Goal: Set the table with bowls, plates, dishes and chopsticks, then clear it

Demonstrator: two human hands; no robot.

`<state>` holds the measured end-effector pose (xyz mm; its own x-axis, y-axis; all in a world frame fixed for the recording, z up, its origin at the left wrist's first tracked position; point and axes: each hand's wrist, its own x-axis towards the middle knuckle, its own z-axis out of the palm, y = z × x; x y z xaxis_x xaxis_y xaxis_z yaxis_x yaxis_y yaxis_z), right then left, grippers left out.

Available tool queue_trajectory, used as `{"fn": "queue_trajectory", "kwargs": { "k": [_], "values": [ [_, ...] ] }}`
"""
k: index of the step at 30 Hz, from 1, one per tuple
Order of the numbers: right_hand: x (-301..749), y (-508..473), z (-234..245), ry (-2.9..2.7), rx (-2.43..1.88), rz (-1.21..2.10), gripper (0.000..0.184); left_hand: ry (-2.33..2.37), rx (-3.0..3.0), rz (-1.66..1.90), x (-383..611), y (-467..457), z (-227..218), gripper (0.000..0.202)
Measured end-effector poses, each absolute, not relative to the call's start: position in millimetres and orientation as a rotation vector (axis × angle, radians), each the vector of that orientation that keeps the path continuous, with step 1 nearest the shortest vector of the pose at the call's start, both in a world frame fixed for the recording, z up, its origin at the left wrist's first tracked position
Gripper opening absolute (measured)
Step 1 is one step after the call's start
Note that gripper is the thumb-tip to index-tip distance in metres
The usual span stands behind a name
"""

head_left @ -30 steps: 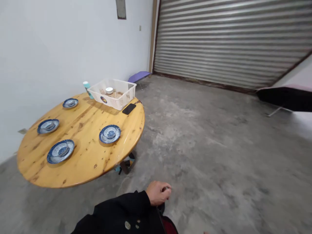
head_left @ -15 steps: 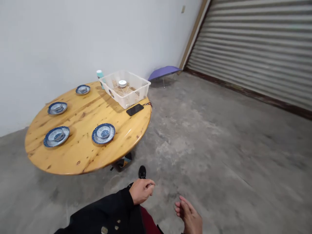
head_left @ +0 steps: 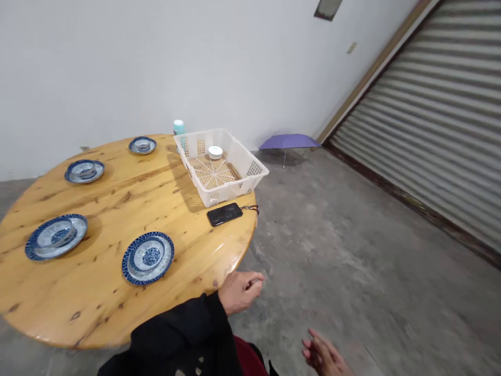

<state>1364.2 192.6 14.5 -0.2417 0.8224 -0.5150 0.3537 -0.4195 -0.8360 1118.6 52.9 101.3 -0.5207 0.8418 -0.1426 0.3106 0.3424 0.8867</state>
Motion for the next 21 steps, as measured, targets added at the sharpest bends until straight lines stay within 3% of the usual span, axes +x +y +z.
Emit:
{"fn": "queue_trajectory", "kwargs": {
  "k": [3, 9, 14, 21],
  "values": [
    [1303.4, 243.3, 44.4, -1.462, -1.545, 1.611, 0.064, 2.093, 0.942, 1.252, 1074.6, 43.3, 120.4, 0.038],
    [1155.3, 327.4, 128.6, -1.949, -1.017, 1.449, 0.044, 2.386, 0.624, 1.485, 998.0, -12.7, 156.1, 0.045],
    [1012.7, 361.7, 188.0, -2.24, -0.58, 1.419, 0.039, 2.672, 0.341, 1.439, 956.5, -43.2, 185.2, 0.05],
    [796.7, 407.3, 197.0, -2.603, -0.367, 1.432, 0.034, 2.868, 0.265, 1.191, 868.9, -14.2, 224.3, 0.051]
  ]
}}
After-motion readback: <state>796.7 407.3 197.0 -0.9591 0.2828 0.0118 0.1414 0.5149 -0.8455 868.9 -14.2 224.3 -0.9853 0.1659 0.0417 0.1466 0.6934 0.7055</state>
